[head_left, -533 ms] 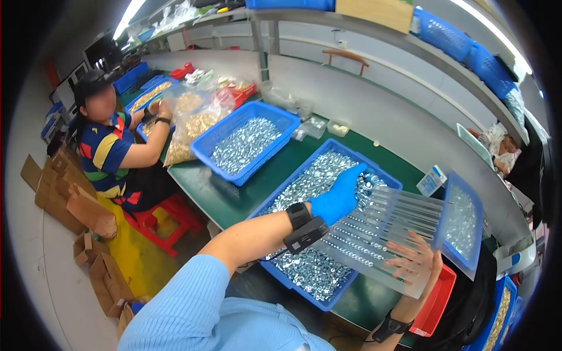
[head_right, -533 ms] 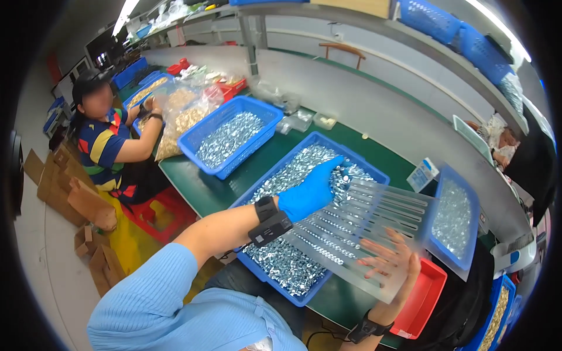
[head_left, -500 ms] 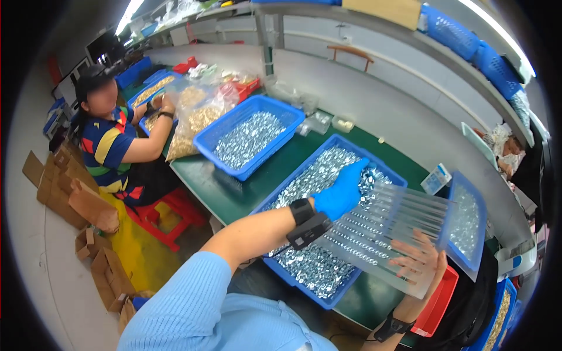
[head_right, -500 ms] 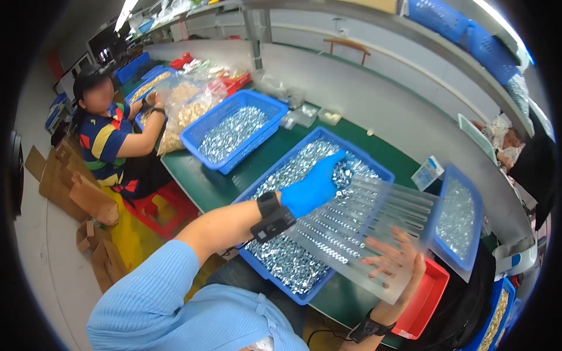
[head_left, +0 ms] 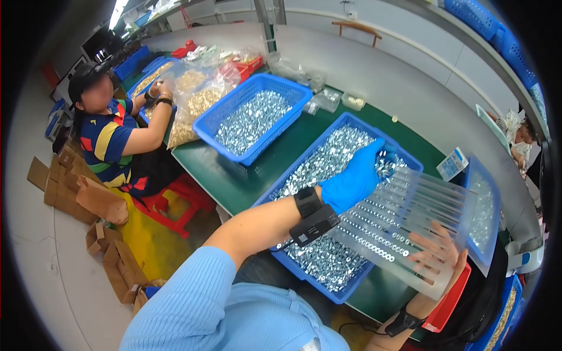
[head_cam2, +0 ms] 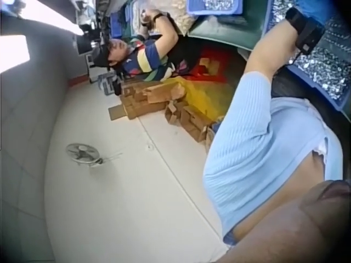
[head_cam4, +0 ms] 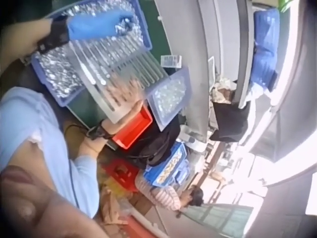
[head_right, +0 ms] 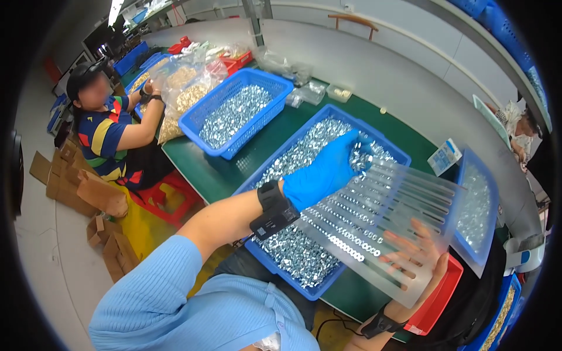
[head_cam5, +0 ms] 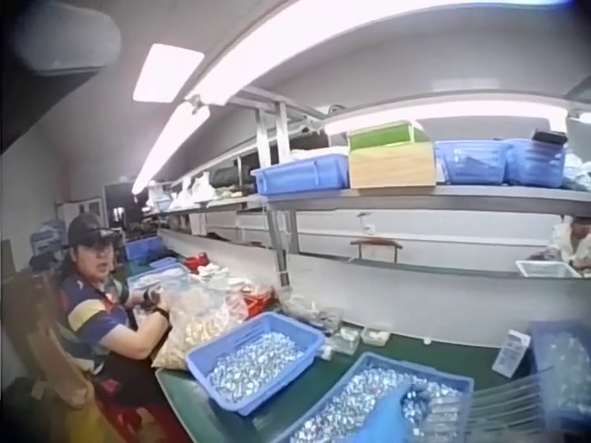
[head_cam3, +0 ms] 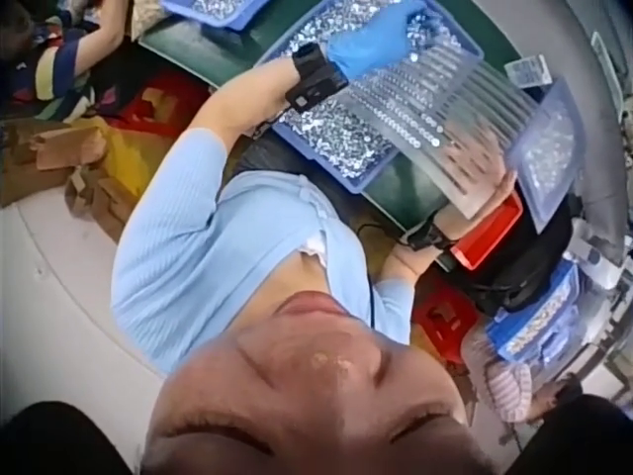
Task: Sorting small metal or plastic components into a grid tray using an alignment template.
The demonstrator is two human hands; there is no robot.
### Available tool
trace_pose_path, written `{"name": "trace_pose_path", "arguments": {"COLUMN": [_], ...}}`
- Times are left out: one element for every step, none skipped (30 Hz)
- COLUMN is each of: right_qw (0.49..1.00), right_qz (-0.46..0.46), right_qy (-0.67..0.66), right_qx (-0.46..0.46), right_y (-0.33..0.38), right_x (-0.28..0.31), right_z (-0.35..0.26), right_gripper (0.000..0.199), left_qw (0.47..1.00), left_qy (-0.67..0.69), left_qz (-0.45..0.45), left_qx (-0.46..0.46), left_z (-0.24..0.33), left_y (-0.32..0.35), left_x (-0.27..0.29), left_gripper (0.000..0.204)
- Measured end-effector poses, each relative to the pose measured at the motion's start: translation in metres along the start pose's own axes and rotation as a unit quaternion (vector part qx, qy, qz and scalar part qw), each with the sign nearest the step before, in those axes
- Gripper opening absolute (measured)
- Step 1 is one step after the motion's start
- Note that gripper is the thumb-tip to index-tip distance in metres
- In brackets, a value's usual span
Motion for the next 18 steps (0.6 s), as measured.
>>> {"name": "trace_pose_path", "arguments": {"right_qw": [0.999, 0.998, 0.998, 0.997, 0.994, 0.994, 0.993, 0.992, 0.991, 0.991, 0.991, 0.989, 0.988, 0.988, 0.989, 0.989, 0.988, 0.988], "right_qz": [-0.001, 0.005, 0.011, -0.018, -0.045, -0.042, -0.047, -0.056, -0.058, -0.052, -0.075, -0.099, -0.122, -0.117, -0.101, -0.089, -0.077, -0.077], "right_qy": [-0.032, -0.057, -0.054, -0.076, -0.099, -0.103, -0.107, -0.113, -0.117, -0.119, -0.114, -0.109, -0.096, -0.092, -0.103, -0.113, -0.124, -0.120], "right_qx": [0.005, 0.015, 0.003, 0.015, 0.028, 0.017, 0.016, 0.016, 0.013, 0.002, 0.006, 0.012, 0.026, 0.030, 0.026, 0.031, 0.039, 0.054], "right_y": [-0.004, -0.005, -0.004, -0.008, -0.010, -0.013, -0.015, -0.018, -0.019, -0.024, -0.027, -0.029, -0.025, -0.024, -0.021, -0.021, -0.023, -0.022], "right_x": [0.001, 0.006, 0.012, 0.013, 0.013, 0.014, 0.015, 0.013, 0.016, 0.020, 0.021, 0.021, 0.022, 0.024, 0.026, 0.025, 0.024, 0.022], "right_z": [0.003, 0.000, 0.002, 0.004, 0.005, 0.009, 0.010, 0.009, 0.010, 0.014, 0.014, 0.014, 0.007, 0.007, 0.009, 0.008, 0.008, 0.006], "right_gripper": [0.082, 0.082, 0.082, 0.083, 0.084, 0.084, 0.085, 0.085, 0.086, 0.086, 0.087, 0.088, 0.089, 0.089, 0.088, 0.087, 0.086, 0.086], "left_qw": [1.000, 1.000, 1.000, 0.998, 0.998, 0.999, 0.999, 0.998, 0.998, 0.997, 0.993, 0.995, 0.980, 0.954, 0.953, 0.950, 0.947, 0.943], "left_qy": [0.000, 0.007, 0.019, 0.027, 0.030, 0.010, -0.010, -0.032, -0.030, -0.060, -0.086, -0.082, -0.165, -0.251, -0.251, -0.250, -0.252, -0.252], "left_qz": [-0.010, -0.003, -0.007, -0.006, 0.008, 0.013, 0.018, 0.024, 0.034, -0.022, -0.073, -0.061, -0.104, -0.154, -0.163, -0.180, -0.199, -0.216], "left_qx": [-0.001, 0.008, -0.022, -0.056, -0.052, -0.050, -0.047, -0.047, -0.038, -0.032, -0.022, -0.011, -0.030, -0.056, -0.053, -0.043, -0.033, -0.022], "left_z": [0.003, 0.005, 0.015, 0.025, 0.023, 0.023, 0.022, 0.021, 0.015, 0.008, 0.000, -0.004, -0.002, 0.002, 0.003, 0.003, 0.005, 0.007], "left_y": [0.002, -0.004, -0.010, -0.011, -0.011, -0.012, -0.014, -0.011, -0.008, -0.007, 0.003, 0.012, 0.024, 0.029, 0.030, 0.031, 0.030, 0.029], "left_x": [0.003, 0.009, 0.014, 0.023, 0.034, 0.037, 0.038, 0.038, 0.033, 0.013, -0.005, -0.012, -0.037, -0.055, -0.056, -0.058, -0.056, -0.053], "left_gripper": [0.021, 0.021, 0.022, 0.024, 0.024, 0.025, 0.026, 0.027, 0.027, 0.029, 0.031, 0.031, 0.034, 0.038, 0.038, 0.040, 0.043, 0.046]}}
Point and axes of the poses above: each hand's wrist, its own y-axis away from the middle knuckle, its own x-axis out of the back of the hand, z = x × y, the point moved 8 cm from there along -y, towards the middle knuckle, and after that the axes turned 10 degrees about x, right-handed, at the moved point
